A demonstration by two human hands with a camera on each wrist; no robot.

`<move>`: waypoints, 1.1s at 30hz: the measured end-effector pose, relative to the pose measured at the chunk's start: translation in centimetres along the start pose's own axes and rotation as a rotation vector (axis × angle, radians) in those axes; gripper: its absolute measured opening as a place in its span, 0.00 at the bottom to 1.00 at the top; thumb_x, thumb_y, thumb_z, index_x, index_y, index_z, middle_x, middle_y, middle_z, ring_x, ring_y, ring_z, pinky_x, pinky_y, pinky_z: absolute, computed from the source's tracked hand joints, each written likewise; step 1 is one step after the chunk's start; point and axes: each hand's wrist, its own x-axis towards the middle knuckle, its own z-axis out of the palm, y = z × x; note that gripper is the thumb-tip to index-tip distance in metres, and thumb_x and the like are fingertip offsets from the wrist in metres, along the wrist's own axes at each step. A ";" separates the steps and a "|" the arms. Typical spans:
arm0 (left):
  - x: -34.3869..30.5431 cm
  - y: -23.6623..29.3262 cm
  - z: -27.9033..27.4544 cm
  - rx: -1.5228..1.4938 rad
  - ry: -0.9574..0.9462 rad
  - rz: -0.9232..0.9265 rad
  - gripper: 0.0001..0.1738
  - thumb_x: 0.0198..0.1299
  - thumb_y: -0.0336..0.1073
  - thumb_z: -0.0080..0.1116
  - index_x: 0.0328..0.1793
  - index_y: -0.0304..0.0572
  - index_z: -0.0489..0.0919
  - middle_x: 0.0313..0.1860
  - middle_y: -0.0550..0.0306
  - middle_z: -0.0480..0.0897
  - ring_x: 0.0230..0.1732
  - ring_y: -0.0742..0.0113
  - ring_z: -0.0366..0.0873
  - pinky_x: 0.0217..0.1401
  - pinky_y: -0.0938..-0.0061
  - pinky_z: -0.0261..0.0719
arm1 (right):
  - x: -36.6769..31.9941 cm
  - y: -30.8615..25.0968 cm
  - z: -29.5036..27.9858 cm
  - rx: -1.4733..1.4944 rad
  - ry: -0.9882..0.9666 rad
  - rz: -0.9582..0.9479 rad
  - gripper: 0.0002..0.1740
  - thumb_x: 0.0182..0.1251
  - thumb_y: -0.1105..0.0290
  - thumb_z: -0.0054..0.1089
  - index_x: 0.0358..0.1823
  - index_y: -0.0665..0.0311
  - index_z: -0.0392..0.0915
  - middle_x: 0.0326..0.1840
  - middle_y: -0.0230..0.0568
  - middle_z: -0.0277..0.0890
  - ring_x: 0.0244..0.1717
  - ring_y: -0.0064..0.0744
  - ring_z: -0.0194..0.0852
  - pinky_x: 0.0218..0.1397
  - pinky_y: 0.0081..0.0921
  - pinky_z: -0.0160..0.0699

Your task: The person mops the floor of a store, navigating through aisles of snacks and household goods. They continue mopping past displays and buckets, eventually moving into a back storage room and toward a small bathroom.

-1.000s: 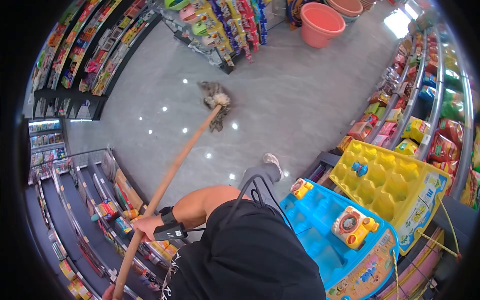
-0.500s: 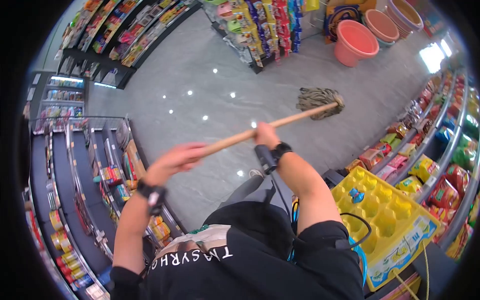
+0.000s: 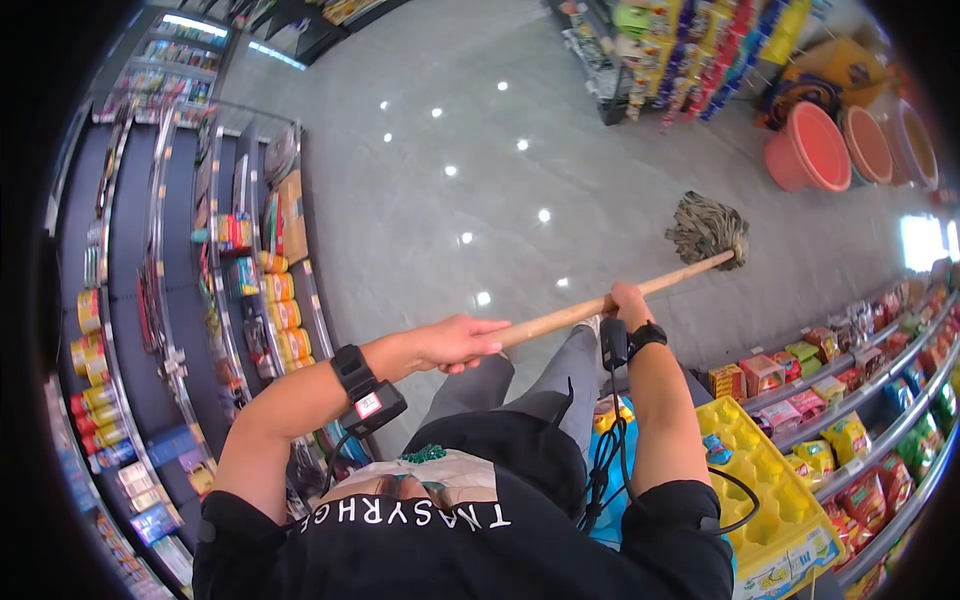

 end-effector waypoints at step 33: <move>-34.9 -27.7 -38.6 -0.321 1.045 0.015 0.21 0.47 0.29 0.48 0.51 0.34 0.65 0.22 0.66 0.69 0.21 0.82 0.62 0.21 0.87 0.60 | 48.9 -51.1 52.3 1.005 -0.597 0.574 0.07 0.51 0.65 0.39 0.25 0.60 0.61 0.20 0.38 0.61 0.18 0.31 0.60 0.13 0.27 0.58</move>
